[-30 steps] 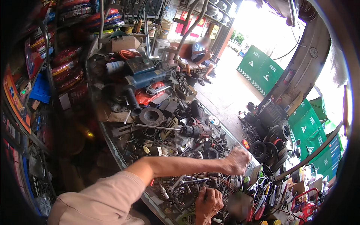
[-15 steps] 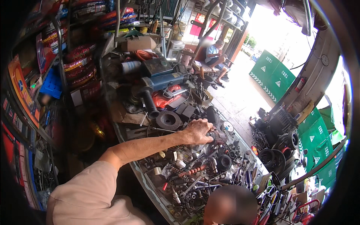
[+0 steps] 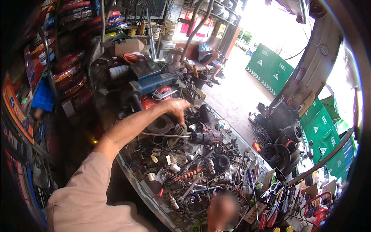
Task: The person uses a wrench to tighten a bolt on a small mechanical component held in their left hand. They then place the component into a small plastic bag and seal it. The person is working at a cluttered workbench in a workshop environment.
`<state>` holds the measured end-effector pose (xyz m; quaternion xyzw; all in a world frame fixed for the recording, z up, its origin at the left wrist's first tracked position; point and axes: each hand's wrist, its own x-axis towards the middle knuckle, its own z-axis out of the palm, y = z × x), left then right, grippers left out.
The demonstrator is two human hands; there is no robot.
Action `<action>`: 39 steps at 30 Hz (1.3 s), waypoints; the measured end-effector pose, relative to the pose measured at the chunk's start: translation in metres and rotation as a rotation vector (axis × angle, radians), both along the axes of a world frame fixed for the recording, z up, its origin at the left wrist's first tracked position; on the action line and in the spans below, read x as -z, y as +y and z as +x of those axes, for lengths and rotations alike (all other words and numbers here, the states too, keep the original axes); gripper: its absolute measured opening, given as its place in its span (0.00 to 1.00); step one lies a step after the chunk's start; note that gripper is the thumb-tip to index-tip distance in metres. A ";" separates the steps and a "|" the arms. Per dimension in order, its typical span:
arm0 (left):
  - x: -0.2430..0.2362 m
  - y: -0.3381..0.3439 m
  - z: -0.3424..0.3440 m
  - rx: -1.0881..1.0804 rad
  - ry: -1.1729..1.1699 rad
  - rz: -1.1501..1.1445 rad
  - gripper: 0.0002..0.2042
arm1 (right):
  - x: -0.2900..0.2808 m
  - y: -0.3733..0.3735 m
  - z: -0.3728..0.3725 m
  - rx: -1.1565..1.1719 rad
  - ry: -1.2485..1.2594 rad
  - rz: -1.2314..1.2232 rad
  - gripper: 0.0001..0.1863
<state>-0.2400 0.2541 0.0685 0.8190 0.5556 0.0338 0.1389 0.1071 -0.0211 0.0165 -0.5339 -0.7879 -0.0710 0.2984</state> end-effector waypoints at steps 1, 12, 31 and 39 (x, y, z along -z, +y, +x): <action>0.001 0.004 -0.005 0.030 -0.017 -0.042 0.48 | 0.004 0.001 0.001 0.013 -0.037 0.012 0.08; 0.003 -0.011 -0.023 0.021 -0.269 0.154 0.44 | 0.021 0.003 0.007 0.188 -0.205 0.165 0.10; -0.021 -0.160 0.065 0.389 -2.283 -1.181 0.42 | -0.006 0.000 -0.007 0.158 0.203 -0.023 0.06; -0.006 -0.221 0.168 0.437 -1.084 0.140 0.39 | -0.024 -0.017 -0.030 -0.025 0.321 0.205 0.15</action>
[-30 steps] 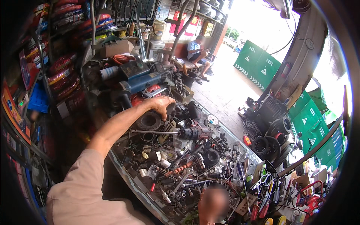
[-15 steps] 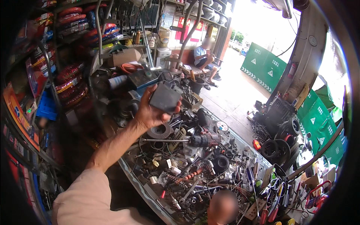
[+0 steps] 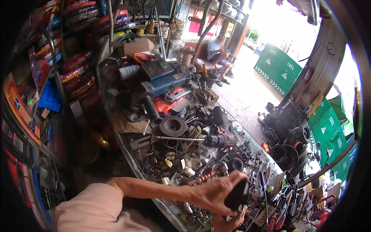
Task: The person uses a wrench to tighten a bolt on a small mechanical component held in their left hand. They then place the component into a small plastic bag and seal it. The person is working at a cluttered workbench in a workshop environment.
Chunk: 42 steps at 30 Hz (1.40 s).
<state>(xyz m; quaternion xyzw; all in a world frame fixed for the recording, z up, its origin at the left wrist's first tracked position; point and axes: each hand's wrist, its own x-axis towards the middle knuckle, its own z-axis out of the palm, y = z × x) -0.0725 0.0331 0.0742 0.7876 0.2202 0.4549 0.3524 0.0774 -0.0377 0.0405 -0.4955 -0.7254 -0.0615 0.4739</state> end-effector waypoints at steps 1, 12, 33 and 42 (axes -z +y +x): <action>0.002 -0.007 0.009 -0.015 0.009 -0.005 0.40 | 0.004 -0.003 -0.001 0.013 0.035 -0.011 0.15; 0.007 0.005 0.013 0.047 0.274 -0.110 0.37 | 0.055 -0.016 0.018 0.195 0.584 -0.461 0.16; 0.033 0.156 -0.014 -0.777 1.166 0.054 0.29 | 0.014 -0.001 -0.003 0.078 0.435 -0.555 0.17; 0.035 0.162 -0.010 -0.731 1.228 0.157 0.31 | 0.008 0.000 -0.006 0.111 0.343 -0.522 0.17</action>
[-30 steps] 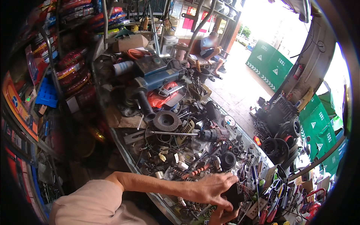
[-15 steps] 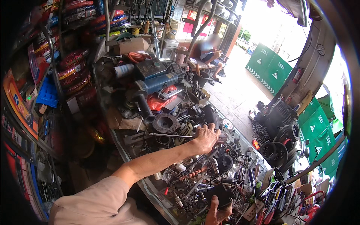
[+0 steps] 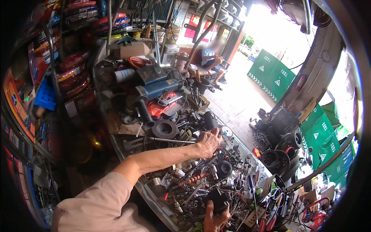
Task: The person uses a wrench to tighten a bolt on a small mechanical component held in their left hand. They then place the component into a small plastic bag and seal it. The person is working at a cluttered workbench in a workshop environment.
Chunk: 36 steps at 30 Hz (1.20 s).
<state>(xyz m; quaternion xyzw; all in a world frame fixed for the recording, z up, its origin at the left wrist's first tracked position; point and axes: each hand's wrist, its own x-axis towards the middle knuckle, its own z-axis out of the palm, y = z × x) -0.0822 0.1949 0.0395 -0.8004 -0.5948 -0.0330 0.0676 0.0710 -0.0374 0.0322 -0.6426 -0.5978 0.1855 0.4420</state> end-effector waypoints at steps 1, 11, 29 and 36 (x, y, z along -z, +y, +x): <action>-0.004 0.001 0.000 0.018 0.027 -0.020 0.31 | 0.000 0.000 0.000 0.004 0.024 0.005 0.17; -0.049 0.003 -0.025 0.200 0.168 -0.045 0.24 | 0.016 0.002 0.006 -0.059 0.142 0.125 0.15; -0.068 -0.040 -0.177 0.222 -0.023 0.297 0.34 | 0.032 0.007 0.018 -0.096 0.108 0.159 0.18; -0.043 -0.047 -0.196 0.144 -0.041 0.244 0.35 | 0.029 0.007 0.017 -0.122 0.140 0.119 0.16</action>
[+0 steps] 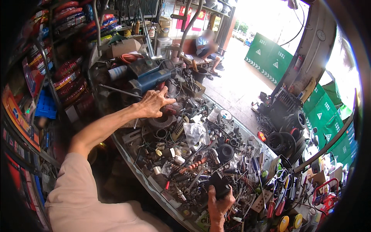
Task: The person uses a wrench to tighten a bolt on a small mechanical component held in their left hand. They then place the component into a small plastic bag and seal it. The person is working at a cluttered workbench in a workshop environment.
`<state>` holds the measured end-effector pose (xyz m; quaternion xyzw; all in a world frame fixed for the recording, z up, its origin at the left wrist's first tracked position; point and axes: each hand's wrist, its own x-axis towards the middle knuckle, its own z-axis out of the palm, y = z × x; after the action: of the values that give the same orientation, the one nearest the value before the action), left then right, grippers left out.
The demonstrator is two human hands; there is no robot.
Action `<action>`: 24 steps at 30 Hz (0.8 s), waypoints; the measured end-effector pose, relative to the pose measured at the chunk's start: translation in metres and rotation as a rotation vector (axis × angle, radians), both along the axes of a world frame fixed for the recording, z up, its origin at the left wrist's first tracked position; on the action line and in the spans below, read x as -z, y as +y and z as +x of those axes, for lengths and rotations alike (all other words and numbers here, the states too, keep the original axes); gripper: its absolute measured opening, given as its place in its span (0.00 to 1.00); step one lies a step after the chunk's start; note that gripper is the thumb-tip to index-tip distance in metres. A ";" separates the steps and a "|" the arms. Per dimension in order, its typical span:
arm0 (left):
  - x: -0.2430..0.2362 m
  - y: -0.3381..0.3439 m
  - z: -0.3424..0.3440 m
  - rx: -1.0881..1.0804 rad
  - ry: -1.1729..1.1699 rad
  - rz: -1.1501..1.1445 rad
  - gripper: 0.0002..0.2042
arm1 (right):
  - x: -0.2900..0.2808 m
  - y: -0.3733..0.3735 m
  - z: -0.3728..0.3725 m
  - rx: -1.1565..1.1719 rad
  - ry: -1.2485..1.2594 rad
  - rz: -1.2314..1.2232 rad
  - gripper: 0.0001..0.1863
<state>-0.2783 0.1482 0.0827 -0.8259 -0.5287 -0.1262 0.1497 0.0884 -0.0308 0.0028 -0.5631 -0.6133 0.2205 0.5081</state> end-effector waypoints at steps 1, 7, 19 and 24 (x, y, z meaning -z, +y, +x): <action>0.002 0.000 -0.002 0.002 0.004 0.009 0.35 | 0.000 0.000 0.000 -0.003 0.005 -0.009 0.16; 0.002 -0.002 -0.002 -0.044 -0.033 -0.081 0.35 | 0.003 0.001 0.002 0.011 0.004 -0.046 0.16; 0.013 -0.004 0.004 -0.166 -0.088 -0.100 0.30 | -0.015 -0.001 -0.006 0.037 -0.082 -0.025 0.18; 0.007 -0.018 0.029 -0.163 -0.009 0.019 0.26 | -0.017 -0.001 -0.006 0.042 -0.072 -0.039 0.18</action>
<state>-0.2489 0.1302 0.0754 -0.7780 -0.5937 -0.1222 0.1651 0.0824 -0.0316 0.0200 -0.5932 -0.6148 0.2011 0.4792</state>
